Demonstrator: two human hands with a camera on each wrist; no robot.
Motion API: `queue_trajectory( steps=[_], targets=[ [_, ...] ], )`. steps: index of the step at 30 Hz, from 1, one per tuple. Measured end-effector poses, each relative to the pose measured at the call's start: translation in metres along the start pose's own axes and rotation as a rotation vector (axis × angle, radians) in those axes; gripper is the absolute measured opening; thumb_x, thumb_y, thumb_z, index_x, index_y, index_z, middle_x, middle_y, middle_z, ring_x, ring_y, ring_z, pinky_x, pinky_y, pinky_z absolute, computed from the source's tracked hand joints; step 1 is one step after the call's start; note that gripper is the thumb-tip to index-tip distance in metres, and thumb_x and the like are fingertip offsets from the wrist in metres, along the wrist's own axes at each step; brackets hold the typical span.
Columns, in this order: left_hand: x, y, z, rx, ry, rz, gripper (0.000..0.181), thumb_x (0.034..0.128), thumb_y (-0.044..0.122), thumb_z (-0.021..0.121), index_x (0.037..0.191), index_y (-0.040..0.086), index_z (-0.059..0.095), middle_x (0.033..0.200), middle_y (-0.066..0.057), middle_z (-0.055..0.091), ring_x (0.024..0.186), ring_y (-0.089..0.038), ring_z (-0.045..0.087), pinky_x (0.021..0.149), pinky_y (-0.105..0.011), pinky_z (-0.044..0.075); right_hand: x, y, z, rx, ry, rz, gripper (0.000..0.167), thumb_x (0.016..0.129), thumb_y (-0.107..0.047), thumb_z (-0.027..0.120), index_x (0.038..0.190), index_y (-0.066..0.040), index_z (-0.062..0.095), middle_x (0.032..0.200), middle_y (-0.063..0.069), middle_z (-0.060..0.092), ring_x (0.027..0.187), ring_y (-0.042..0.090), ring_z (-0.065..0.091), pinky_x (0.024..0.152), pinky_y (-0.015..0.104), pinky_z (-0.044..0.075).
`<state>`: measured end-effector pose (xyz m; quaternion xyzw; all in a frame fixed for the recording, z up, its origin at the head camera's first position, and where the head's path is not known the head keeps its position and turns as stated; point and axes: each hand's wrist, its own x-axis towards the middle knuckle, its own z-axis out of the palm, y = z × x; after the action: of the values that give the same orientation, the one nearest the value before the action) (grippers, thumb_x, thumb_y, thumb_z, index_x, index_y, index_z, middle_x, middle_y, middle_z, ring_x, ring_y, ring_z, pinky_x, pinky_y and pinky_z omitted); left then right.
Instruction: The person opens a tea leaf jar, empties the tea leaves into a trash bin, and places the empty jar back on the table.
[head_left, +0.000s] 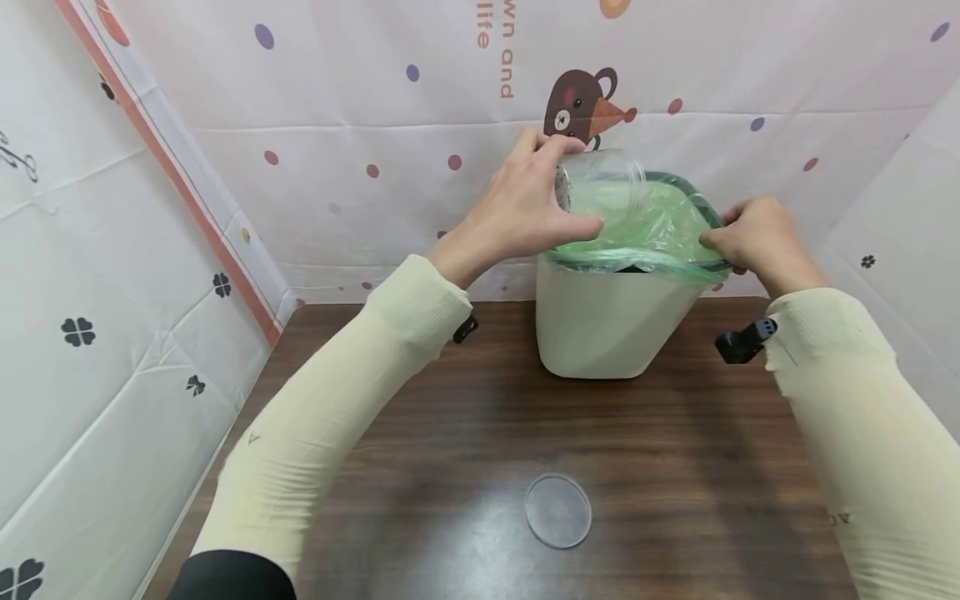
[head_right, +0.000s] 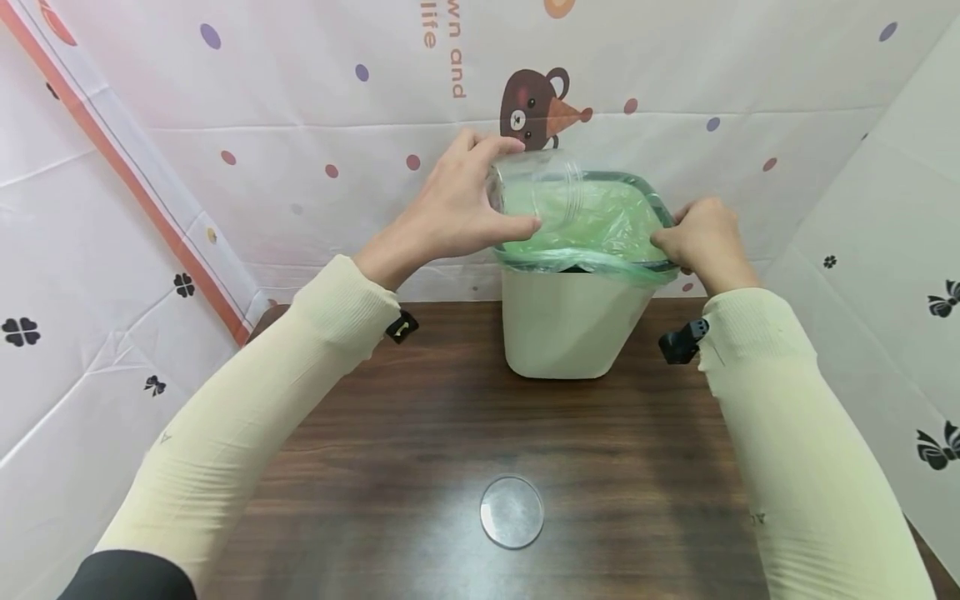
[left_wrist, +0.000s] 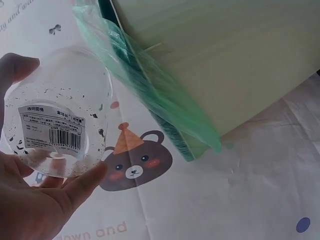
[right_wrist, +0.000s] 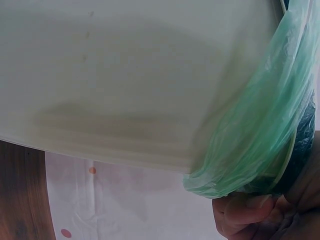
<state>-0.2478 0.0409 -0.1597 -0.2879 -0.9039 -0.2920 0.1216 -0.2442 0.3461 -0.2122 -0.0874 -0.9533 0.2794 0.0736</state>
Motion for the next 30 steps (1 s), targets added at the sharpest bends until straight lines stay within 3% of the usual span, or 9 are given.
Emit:
queue_trajectory(
  steps=[5, 12, 19, 30],
  targets=[
    [-0.006, -0.004, -0.001, -0.031, 0.013, 0.008, 0.077, 0.074, 0.046, 0.078, 0.142, 0.024, 0.05, 0.126, 0.001, 0.045, 0.102, -0.012, 0.049, 0.084, -0.025, 0.042, 0.0, -0.001, 0.0, -0.001, -0.006, 0.004, 0.047, 0.093, -0.02, 0.062, 0.121, 0.017, 0.055, 0.109, 0.032, 0.054, 0.058, 0.02, 0.057, 0.05, 0.035, 0.05],
    [-0.012, -0.01, -0.002, -0.063, 0.032, 0.033, 0.075, 0.075, 0.05, 0.079, 0.137, 0.02, 0.049, 0.13, 0.006, 0.054, 0.111, -0.01, 0.048, 0.092, -0.025, 0.04, 0.001, -0.001, 0.0, 0.0, -0.011, 0.024, 0.049, 0.094, -0.022, 0.062, 0.124, 0.016, 0.054, 0.111, 0.033, 0.053, 0.061, 0.023, 0.059, 0.051, 0.036, 0.051],
    [-0.02, -0.012, -0.004, -0.142, 0.019, 0.016, 0.076, 0.074, 0.049, 0.082, 0.134, 0.018, 0.048, 0.126, 0.005, 0.057, 0.098, -0.011, 0.053, 0.081, -0.028, 0.045, 0.002, 0.002, 0.0, 0.012, -0.02, 0.028, 0.05, 0.093, -0.021, 0.062, 0.126, 0.015, 0.054, 0.116, 0.034, 0.053, 0.06, 0.022, 0.059, 0.052, 0.037, 0.051],
    [-0.034, -0.019, -0.002, -0.209, 0.071, 0.014, 0.075, 0.0711, 0.047, 0.085, 0.129, 0.017, 0.049, 0.121, 0.001, 0.063, 0.094, -0.013, 0.059, 0.075, -0.028, 0.049, 0.002, 0.001, 0.0, 0.01, -0.014, 0.016, 0.048, 0.092, -0.021, 0.064, 0.123, 0.015, 0.057, 0.109, 0.032, 0.056, 0.059, 0.022, 0.06, 0.051, 0.038, 0.051]
  ],
)
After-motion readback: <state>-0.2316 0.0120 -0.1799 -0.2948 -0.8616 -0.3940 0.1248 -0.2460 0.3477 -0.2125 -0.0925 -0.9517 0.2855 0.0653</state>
